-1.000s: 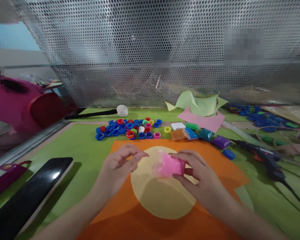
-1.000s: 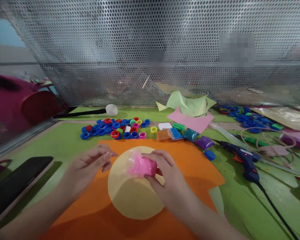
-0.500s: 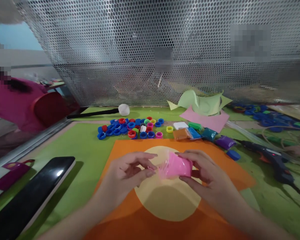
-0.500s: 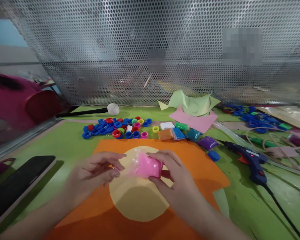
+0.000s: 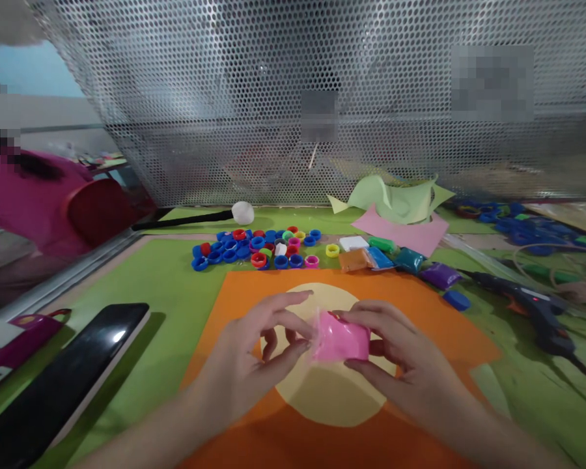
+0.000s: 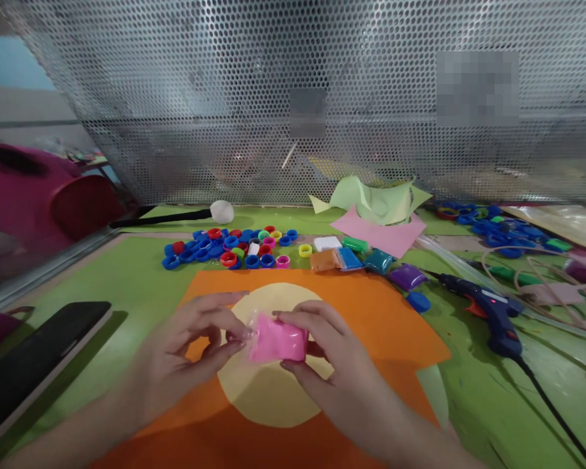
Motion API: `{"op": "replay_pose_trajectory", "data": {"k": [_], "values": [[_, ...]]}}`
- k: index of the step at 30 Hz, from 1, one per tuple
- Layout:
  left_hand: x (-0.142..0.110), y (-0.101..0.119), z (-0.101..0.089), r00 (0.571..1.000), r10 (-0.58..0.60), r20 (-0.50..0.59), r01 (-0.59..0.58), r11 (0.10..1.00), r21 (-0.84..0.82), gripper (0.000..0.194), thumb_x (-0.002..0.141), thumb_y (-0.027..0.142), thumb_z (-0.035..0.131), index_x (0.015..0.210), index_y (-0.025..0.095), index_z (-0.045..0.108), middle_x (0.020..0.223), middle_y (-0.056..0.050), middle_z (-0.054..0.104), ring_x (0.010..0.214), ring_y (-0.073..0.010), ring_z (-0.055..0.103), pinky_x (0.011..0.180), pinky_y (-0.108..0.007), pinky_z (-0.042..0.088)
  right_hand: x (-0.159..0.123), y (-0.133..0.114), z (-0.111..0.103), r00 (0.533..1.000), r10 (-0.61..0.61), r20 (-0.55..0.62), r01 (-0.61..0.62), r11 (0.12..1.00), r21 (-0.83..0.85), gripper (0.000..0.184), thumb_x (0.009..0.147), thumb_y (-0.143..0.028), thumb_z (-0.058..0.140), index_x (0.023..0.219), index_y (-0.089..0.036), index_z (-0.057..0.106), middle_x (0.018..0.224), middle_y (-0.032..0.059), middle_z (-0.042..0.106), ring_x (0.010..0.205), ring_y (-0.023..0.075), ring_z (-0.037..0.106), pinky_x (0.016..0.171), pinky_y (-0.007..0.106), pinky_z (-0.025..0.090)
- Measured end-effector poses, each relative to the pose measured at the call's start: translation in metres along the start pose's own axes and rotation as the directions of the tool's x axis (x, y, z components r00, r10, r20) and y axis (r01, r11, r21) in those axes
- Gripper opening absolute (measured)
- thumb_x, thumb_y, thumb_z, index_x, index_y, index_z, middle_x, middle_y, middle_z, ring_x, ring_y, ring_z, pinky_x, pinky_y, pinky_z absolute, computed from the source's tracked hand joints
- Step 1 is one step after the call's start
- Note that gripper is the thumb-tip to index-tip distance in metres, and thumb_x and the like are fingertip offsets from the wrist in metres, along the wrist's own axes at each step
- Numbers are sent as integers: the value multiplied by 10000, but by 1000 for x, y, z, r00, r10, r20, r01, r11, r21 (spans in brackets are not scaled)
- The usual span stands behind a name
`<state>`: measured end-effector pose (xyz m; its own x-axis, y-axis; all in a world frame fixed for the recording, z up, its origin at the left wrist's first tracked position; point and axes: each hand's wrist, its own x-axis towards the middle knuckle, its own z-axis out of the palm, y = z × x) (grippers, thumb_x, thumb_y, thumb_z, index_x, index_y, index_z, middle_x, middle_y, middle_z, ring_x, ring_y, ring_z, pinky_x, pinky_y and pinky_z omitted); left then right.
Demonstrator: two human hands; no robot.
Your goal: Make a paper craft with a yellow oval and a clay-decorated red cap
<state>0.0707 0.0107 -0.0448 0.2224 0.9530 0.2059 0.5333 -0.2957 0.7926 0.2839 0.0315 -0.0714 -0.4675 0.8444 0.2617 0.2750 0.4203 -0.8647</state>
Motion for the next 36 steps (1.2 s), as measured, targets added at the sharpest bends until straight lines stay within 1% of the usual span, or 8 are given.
{"op": "replay_pose_trajectory", "data": {"k": [5, 9, 12, 14, 17, 21, 30, 36], "values": [[2, 2, -2, 996, -87, 20, 83, 984, 156, 482, 782, 344, 587, 1236, 317, 426, 1001, 2, 679, 590, -116, 536, 515, -224, 420, -1, 2, 2, 998, -56, -2, 55, 995, -84, 450, 781, -80, 499, 1134, -360, 502, 1079, 14, 436, 983, 121, 523, 792, 220, 520], [0, 2, -1, 985, -121, 126, 101, 982, 158, 619, 813, 320, 543, 1345, 323, 227, 887, 26, 691, 724, -151, 575, 545, -231, 410, -1, 4, 2, 991, -132, 4, 131, 974, -183, 440, 790, -75, 489, 1134, -348, 492, 1083, 18, 450, 1005, 132, 515, 823, 232, 505], [-1, 1, 0, 980, -150, 134, 126, 976, 177, 698, 838, 276, 494, 1379, 320, 56, 871, 26, 681, 824, -171, 575, 587, -250, 409, 0, 5, 2, 986, -163, 21, 164, 960, -227, 418, 803, -91, 492, 1134, -347, 483, 1083, 14, 458, 1011, 130, 508, 844, 229, 490], [-1, 1, -1, 979, -161, 122, 136, 973, 188, 734, 833, 283, 499, 1383, 321, 14, 856, 22, 677, 823, -180, 583, 599, -264, 408, 1, 5, 2, 982, -183, 39, 187, 954, -235, 430, 799, -78, 486, 1136, -345, 476, 1078, 14, 461, 1017, 131, 502, 858, 232, 479], [0, 1, -2, 975, -174, 136, 148, 972, 184, 767, 822, 313, 521, 1383, 322, -3, 814, 28, 675, 792, -185, 600, 597, -269, 411, 0, 3, 1, 976, -206, 76, 218, 947, -234, 474, 791, -53, 466, 1162, -348, 450, 1078, 19, 460, 1029, 136, 491, 889, 249, 457], [-1, 0, -2, 977, -128, 170, 90, 972, 215, 769, 811, 233, 522, 1380, 327, 13, 835, 36, 679, 787, -171, 603, 611, -259, 421, -1, 1, -1, 968, -214, 131, 240, 944, -228, 482, 811, -63, 447, 1188, -361, 419, 1090, 19, 451, 1037, 132, 482, 905, 245, 439], [1, 1, 1, 988, -129, 85, 104, 962, 251, 684, 801, 315, 545, 1365, 322, 158, 765, 61, 698, 733, -155, 613, 610, -240, 433, -1, 0, -5, 970, -208, 124, 233, 938, -255, 481, 810, -61, 445, 1182, -366, 429, 1094, 16, 460, 1043, 132, 488, 895, 239, 446], [-3, 4, -1, 988, -128, 84, 102, 958, 269, 655, 819, 300, 521, 1358, 348, 153, 838, 61, 710, 870, -179, 610, 698, -278, 447, 1, 0, -5, 982, -171, 76, 183, 960, -213, 477, 795, -59, 469, 1169, -355, 476, 1071, 8, 474, 1011, 114, 503, 832, 195, 474]]}}
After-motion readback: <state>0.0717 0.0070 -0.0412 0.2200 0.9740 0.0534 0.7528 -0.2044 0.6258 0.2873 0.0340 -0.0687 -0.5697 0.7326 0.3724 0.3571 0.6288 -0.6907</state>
